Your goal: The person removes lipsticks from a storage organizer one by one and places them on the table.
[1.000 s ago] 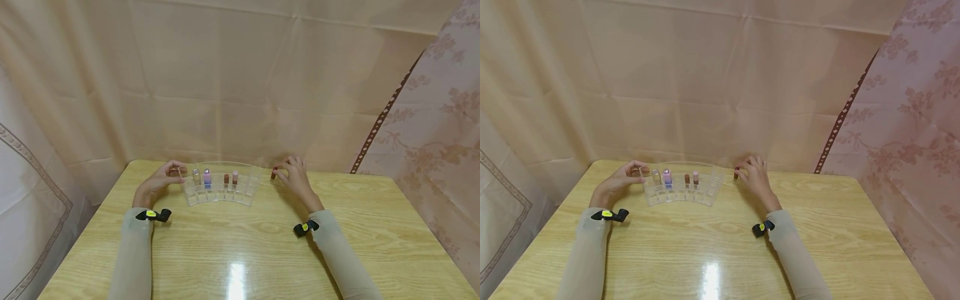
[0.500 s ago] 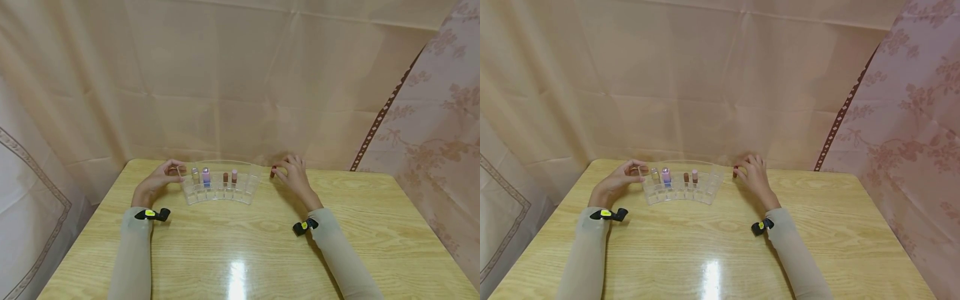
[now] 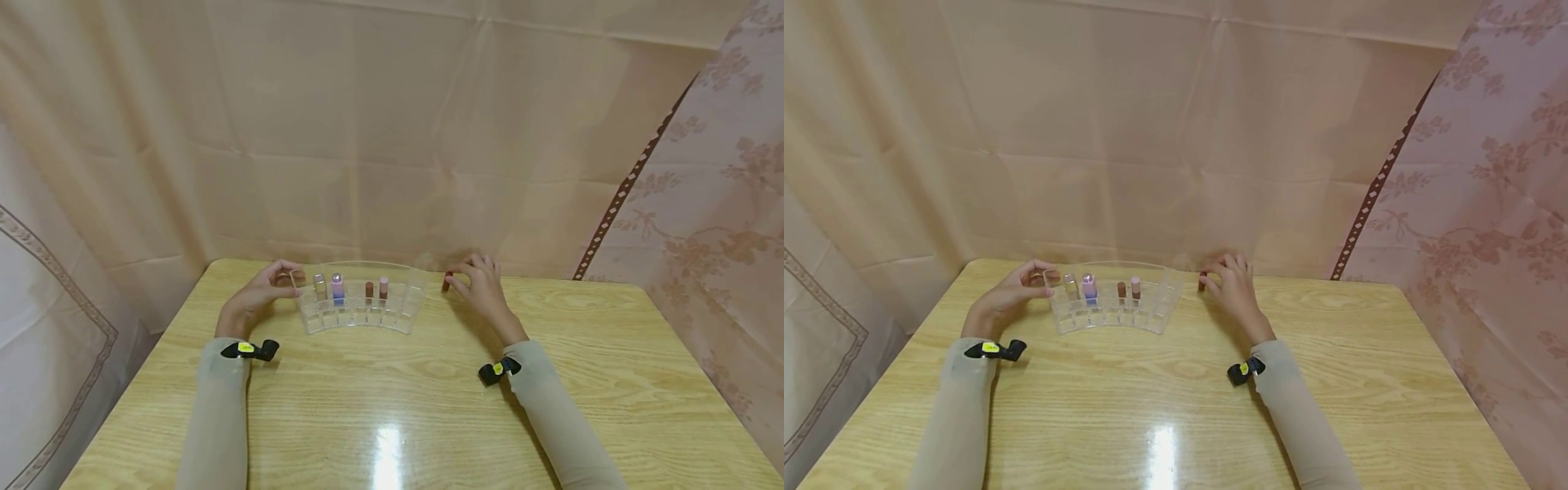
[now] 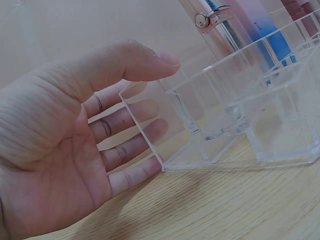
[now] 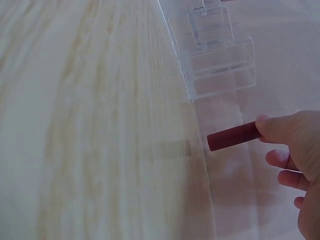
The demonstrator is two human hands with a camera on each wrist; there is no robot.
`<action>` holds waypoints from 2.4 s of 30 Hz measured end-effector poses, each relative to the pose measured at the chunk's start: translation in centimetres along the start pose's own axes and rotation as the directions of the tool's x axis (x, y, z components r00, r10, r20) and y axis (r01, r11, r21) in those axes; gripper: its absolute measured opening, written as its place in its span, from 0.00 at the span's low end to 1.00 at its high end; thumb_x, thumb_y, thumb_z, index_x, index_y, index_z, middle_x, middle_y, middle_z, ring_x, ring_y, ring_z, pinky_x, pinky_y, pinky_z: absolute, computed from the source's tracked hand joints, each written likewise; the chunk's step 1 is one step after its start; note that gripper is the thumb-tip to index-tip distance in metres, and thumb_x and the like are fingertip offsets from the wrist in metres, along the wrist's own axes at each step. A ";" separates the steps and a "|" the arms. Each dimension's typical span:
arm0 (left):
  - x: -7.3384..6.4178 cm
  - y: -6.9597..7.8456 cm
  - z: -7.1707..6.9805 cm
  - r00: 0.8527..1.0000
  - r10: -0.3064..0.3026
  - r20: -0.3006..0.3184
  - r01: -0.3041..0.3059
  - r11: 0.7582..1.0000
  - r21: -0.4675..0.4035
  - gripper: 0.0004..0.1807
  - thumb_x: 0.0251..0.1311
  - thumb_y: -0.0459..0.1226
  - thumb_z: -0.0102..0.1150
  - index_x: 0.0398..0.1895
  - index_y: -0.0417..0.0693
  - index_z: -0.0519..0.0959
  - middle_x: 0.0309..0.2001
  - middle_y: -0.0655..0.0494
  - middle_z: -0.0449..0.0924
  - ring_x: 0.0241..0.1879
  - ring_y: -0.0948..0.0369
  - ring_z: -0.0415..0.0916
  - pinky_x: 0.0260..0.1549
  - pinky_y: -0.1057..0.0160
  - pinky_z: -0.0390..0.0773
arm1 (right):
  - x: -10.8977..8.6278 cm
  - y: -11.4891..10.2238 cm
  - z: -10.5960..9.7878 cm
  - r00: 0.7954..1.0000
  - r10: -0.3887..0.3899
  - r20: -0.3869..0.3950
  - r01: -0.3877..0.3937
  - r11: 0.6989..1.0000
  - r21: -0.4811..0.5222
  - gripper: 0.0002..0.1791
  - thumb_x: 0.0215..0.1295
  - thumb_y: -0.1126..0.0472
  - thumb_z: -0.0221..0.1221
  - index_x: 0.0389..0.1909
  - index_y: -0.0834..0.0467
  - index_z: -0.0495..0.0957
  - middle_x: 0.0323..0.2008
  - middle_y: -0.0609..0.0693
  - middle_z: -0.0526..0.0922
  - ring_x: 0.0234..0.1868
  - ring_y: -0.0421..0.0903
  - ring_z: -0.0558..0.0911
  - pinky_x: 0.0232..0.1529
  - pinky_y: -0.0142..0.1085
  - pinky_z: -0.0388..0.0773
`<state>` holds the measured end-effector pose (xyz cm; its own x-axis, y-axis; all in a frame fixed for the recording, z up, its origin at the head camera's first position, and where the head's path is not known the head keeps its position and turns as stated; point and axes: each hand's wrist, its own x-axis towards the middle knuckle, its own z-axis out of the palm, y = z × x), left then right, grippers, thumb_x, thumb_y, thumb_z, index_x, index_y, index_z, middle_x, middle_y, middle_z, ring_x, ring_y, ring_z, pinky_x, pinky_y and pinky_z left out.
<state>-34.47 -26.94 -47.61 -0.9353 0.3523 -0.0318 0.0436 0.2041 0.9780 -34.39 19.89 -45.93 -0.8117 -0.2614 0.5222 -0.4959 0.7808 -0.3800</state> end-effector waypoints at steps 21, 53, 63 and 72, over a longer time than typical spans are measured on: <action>0.0 -0.1 0.0 0.999 0.045 0.016 -0.046 0.999 0.010 0.29 0.64 0.29 0.64 0.65 0.34 0.64 0.61 0.43 0.70 0.62 0.50 0.69 0.56 0.67 0.71 | -0.1 0.0 -0.1 0.998 0.048 0.040 -0.049 0.998 0.034 0.09 0.64 0.59 0.69 0.41 0.59 0.88 0.42 0.60 0.80 0.47 0.56 0.68 0.53 0.54 0.55; 0.4 0.1 0.0 1.000 0.004 -0.002 -0.004 0.999 -0.032 0.29 0.63 0.28 0.65 0.65 0.38 0.65 0.60 0.48 0.70 0.62 0.51 0.68 0.58 0.65 0.69 | 0.1 0.2 -0.3 0.994 0.071 0.085 -0.076 0.996 0.049 0.08 0.67 0.59 0.67 0.42 0.58 0.87 0.44 0.57 0.80 0.52 0.57 0.69 0.61 0.58 0.54; 0.2 0.1 0.1 1.000 0.005 -0.003 -0.005 0.999 -0.039 0.28 0.62 0.29 0.66 0.64 0.41 0.68 0.60 0.49 0.71 0.62 0.52 0.69 0.59 0.64 0.68 | 0.1 0.1 -0.3 0.992 0.080 0.094 -0.085 0.995 0.049 0.09 0.67 0.58 0.67 0.44 0.58 0.87 0.45 0.59 0.81 0.51 0.57 0.69 0.61 0.57 0.54; 0.2 0.1 -0.2 1.000 0.011 -0.004 -0.011 1.000 -0.024 0.29 0.62 0.28 0.66 0.65 0.39 0.66 0.60 0.48 0.71 0.61 0.53 0.69 0.58 0.66 0.70 | 0.3 0.2 -0.1 0.992 0.081 0.096 -0.085 0.996 0.040 0.10 0.67 0.58 0.67 0.46 0.58 0.86 0.45 0.58 0.82 0.52 0.57 0.69 0.61 0.57 0.53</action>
<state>-34.72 -27.03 -47.53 -0.9361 0.3510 -0.0207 0.0452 0.1786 0.9829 -34.68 20.00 -45.78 -0.8750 -0.2506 0.4142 -0.4372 0.7766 -0.4536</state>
